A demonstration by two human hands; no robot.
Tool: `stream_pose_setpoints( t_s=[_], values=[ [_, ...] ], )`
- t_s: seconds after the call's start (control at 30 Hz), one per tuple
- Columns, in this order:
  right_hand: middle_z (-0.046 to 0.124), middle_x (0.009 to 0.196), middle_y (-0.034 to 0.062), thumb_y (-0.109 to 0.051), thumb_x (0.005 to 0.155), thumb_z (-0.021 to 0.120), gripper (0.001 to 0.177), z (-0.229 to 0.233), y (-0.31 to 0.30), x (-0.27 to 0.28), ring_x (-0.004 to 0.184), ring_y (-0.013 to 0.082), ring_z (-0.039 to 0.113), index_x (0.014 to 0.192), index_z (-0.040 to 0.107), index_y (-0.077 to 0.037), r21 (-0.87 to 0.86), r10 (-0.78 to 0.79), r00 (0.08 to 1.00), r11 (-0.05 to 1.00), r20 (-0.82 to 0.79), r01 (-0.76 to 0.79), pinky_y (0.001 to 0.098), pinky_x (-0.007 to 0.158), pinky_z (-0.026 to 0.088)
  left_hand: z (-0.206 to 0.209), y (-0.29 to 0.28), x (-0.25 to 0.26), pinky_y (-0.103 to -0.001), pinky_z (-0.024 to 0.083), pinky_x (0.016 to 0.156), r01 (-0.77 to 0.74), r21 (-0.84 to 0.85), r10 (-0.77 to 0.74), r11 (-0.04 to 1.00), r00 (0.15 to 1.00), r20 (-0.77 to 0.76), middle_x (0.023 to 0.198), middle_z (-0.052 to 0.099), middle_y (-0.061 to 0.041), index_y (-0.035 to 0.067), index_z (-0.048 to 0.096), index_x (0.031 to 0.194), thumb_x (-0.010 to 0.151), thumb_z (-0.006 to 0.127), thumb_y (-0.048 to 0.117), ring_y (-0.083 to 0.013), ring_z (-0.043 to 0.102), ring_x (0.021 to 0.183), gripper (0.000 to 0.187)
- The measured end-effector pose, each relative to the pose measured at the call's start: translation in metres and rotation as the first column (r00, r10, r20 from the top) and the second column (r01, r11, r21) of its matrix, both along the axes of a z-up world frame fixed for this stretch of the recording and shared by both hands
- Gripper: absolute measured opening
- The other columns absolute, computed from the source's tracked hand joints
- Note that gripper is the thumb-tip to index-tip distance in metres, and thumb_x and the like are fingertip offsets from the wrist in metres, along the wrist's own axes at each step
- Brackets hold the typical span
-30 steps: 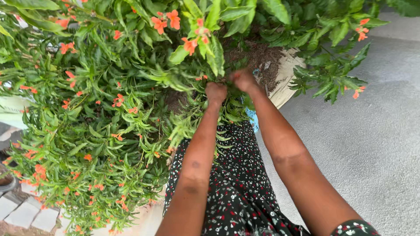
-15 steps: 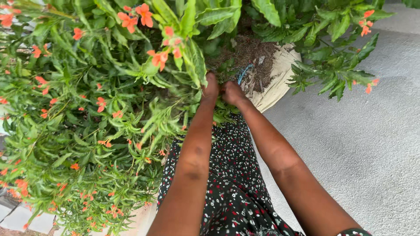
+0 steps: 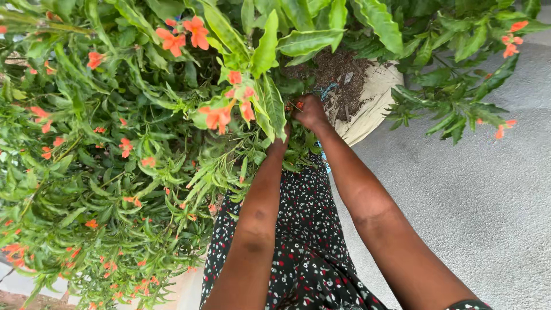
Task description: The person picks flowers from a bush by hand and places them into a metal bowl.
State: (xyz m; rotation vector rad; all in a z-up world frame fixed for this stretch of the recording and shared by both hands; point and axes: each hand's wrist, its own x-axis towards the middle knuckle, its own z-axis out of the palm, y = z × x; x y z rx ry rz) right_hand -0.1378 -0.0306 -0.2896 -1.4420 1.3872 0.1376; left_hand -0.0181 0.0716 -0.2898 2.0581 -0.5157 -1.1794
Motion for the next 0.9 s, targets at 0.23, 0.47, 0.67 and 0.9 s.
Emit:
stream_pose_setpoints(
  t_s=[0.23,0.47,0.67,0.9],
  values=[
    [0.076,0.086,0.0134,-0.015,0.092,0.073,0.013,-0.019,0.011,0.013,0.072,0.0218,0.071,0.096,0.079,-0.004,-0.05,-0.091,0.994,0.994,0.065,0.094,0.0365,0.072,0.057,-0.033,-0.04,0.017,-0.038,0.052,0.07,-0.209,-0.091,0.208,0.974,0.978,-0.016,0.095,0.071,-0.015,0.003,0.074,0.104,0.083,0.067,0.002,-0.0288,0.066,0.082,0.022],
    [0.08,0.091,0.0033,-0.017,0.09,0.075,0.013,-0.038,0.013,0.004,0.077,0.005,0.067,0.098,0.08,-0.008,0.174,-0.311,0.902,0.947,0.301,0.269,0.0275,0.072,0.056,-0.043,-0.046,0.018,-0.036,0.051,0.068,-0.225,-0.097,0.219,0.97,0.973,-0.07,0.093,0.071,-0.014,0.003,0.074,0.103,0.084,0.067,0.002,-0.0266,0.065,0.079,0.021],
    [0.079,0.087,0.007,-0.008,0.082,0.08,0.012,-0.035,0.017,-0.004,0.073,0.0106,0.068,0.094,0.08,-0.005,0.139,-0.425,0.88,0.905,0.212,0.403,0.0289,0.067,0.055,-0.053,-0.045,0.014,-0.035,0.051,0.066,-0.219,-0.083,0.209,0.972,0.971,-0.113,0.091,0.071,-0.013,0.003,0.074,0.102,0.085,0.066,0.002,-0.0248,0.064,0.077,0.019],
    [0.078,0.092,0.008,-0.004,0.082,0.079,0.018,-0.012,0.005,0.0,0.072,0.0117,0.071,0.099,0.077,0.0,0.479,-0.697,0.698,0.676,0.168,0.56,0.0283,0.065,0.059,-0.047,-0.067,0.012,-0.033,0.05,0.064,-0.222,-0.106,0.202,0.969,0.964,-0.171,0.089,0.071,-0.011,0.003,0.074,0.102,0.085,0.066,0.002,-0.0226,0.064,0.074,0.018]
  ],
)
